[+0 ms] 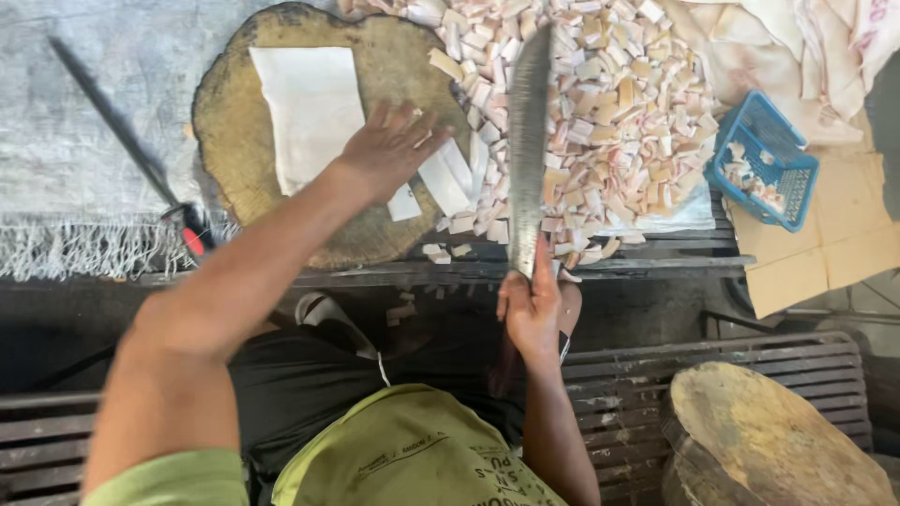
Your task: The person cuts folded sheets of pork skin into small cubes using a large knife on a round wooden cutting board. The cut pieces accumulate on a nearby cloth, and the person occasionally gathers and repositions the pile.
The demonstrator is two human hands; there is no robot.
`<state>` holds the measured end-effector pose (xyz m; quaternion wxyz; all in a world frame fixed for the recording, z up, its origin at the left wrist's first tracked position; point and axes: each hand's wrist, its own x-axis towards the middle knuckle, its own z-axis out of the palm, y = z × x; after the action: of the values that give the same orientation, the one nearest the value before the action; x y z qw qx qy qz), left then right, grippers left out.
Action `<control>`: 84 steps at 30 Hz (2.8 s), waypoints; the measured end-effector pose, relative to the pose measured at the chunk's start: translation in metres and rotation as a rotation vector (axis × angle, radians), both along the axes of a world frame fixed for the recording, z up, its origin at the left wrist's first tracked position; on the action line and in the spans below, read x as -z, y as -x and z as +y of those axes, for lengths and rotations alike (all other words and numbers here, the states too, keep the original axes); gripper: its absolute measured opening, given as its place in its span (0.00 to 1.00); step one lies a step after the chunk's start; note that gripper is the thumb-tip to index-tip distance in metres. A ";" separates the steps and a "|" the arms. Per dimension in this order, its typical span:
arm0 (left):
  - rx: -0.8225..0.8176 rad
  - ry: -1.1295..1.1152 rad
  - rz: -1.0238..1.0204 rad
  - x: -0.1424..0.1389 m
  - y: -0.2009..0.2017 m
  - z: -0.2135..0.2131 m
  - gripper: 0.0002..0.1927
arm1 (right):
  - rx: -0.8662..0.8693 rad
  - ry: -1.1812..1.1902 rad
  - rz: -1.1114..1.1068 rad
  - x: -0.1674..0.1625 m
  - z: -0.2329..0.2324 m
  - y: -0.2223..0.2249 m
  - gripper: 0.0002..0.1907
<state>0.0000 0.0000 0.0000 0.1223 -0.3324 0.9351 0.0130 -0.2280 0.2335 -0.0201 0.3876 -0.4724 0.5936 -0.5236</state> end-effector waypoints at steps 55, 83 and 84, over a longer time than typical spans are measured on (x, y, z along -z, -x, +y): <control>-0.671 -0.329 -0.032 -0.054 -0.169 -0.051 0.31 | -0.124 -0.093 -0.465 0.018 -0.062 -0.049 0.40; -0.365 -0.283 0.247 -0.080 -0.088 -0.095 0.23 | 0.005 -0.151 -0.375 0.015 -0.035 -0.029 0.40; -0.311 -0.252 0.277 -0.090 -0.086 -0.089 0.23 | -0.003 -0.135 -0.367 0.014 -0.035 -0.028 0.40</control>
<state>0.0856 -0.0887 0.0903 0.0299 -0.4495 0.8715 0.1937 -0.1997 0.1981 -0.0342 0.5207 -0.3427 0.5460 -0.5596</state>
